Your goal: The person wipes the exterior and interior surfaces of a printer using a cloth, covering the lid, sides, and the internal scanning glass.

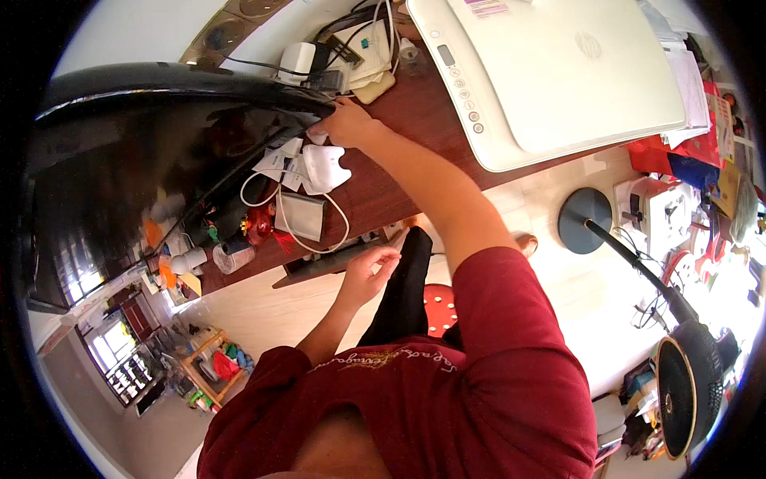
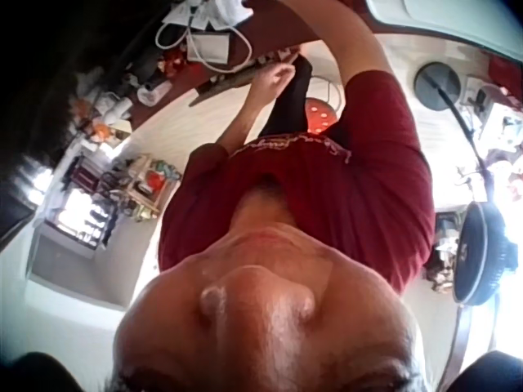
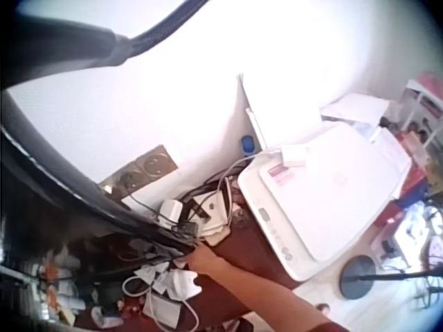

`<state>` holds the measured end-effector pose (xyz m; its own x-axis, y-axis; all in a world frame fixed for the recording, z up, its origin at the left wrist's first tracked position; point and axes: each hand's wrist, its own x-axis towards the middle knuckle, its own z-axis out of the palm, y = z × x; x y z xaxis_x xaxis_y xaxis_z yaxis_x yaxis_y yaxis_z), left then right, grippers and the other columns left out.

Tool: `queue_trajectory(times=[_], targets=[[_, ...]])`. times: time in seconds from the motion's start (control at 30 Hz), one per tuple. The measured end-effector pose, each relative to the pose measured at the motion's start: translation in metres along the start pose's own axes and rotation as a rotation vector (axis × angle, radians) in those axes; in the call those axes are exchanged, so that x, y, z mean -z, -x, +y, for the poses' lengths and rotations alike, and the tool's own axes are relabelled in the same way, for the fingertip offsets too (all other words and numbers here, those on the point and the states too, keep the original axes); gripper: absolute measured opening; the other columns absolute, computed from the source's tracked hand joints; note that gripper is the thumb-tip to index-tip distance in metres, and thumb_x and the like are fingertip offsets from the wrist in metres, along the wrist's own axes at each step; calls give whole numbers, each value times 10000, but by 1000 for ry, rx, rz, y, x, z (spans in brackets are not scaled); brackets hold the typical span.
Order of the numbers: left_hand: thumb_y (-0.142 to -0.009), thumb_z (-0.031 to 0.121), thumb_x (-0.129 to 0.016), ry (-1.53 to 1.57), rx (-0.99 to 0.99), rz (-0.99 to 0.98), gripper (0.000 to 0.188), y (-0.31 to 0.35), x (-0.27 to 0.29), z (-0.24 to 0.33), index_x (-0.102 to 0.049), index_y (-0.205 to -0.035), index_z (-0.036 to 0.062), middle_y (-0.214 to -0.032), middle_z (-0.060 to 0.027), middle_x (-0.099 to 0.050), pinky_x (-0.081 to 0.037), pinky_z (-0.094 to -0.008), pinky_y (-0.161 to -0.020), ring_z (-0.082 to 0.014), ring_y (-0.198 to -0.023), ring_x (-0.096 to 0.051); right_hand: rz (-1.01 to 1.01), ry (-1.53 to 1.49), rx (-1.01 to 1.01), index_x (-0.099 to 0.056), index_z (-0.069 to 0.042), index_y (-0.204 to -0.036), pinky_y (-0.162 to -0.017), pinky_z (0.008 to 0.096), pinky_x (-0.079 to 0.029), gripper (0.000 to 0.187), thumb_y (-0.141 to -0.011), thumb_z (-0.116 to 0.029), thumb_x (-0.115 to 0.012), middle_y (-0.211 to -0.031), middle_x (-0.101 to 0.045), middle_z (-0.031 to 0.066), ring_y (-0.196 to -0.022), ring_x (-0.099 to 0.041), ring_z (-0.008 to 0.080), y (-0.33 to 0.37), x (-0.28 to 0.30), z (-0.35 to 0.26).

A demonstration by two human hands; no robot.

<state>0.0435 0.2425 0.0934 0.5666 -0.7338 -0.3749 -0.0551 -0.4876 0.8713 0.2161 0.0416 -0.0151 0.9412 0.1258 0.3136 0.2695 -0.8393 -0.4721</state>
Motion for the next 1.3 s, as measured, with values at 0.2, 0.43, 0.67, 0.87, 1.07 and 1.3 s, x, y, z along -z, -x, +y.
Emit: queue_trajectory(times=[0.2, 0.43, 0.67, 0.87, 1.07, 1.3], targets=[[-855, 82, -620, 10, 53, -46, 161, 4, -6, 9, -633, -1002, 16, -910, -88, -674, -502, -274, -736, -147, -819, -647, -57, -301, 110, -643, -184, -771, -916, 374, -394, 84, -716, -161, -583, -904, -645, 18, -967, -589, 241, 27, 6, -2], [-846, 138, -638, -77, -39, -33, 211, -25, -8, -1, -614, -1013, 11, -904, -130, -664, -516, -301, -721, -202, -798, -661, -15, -134, -20, -671, -170, -902, -902, 380, -423, 272, -659, -57, -624, -1033, -606, 52, -1057, -535, 283, 4, 15, -33], [-878, 107, -597, 32, 39, 79, 212, -43, 13, -6, -594, -1051, -17, -902, -100, -666, -510, -258, -686, -139, -781, -638, 274, -49, -419, -642, -158, -1087, -952, 409, -387, 399, -710, -37, -593, -1155, -541, 112, -1135, -467, 304, 138, 69, -31], [-889, 110, -592, 209, 86, 19, 197, -62, -14, 22, -598, -1043, -14, -910, -90, -665, -498, -257, -726, -118, -816, -621, 373, 220, -820, -452, -57, -1306, -987, 504, -321, 547, -792, -152, -614, -1276, -402, 234, -1200, -355, 411, 121, 60, -53], [-897, 118, -593, 229, 52, -28, 184, -47, -16, 0, -604, -1019, -20, -896, -72, -656, -487, -236, -721, -100, -803, -605, 479, 190, -789, -538, -10, -1191, -1024, 505, -291, 419, -794, -136, -583, -1274, -424, 228, -1229, -347, 403, 46, 53, 32], [-898, 118, -596, 203, 78, -3, 176, -26, 3, -12, -611, -1019, -9, -871, -50, -653, -486, -225, -700, -87, -770, -598, 391, 130, -690, -584, -70, -1149, -1007, 455, -339, 372, -782, -54, -522, -1262, -461, 184, -1235, -375, 366, 50, 60, 58]])
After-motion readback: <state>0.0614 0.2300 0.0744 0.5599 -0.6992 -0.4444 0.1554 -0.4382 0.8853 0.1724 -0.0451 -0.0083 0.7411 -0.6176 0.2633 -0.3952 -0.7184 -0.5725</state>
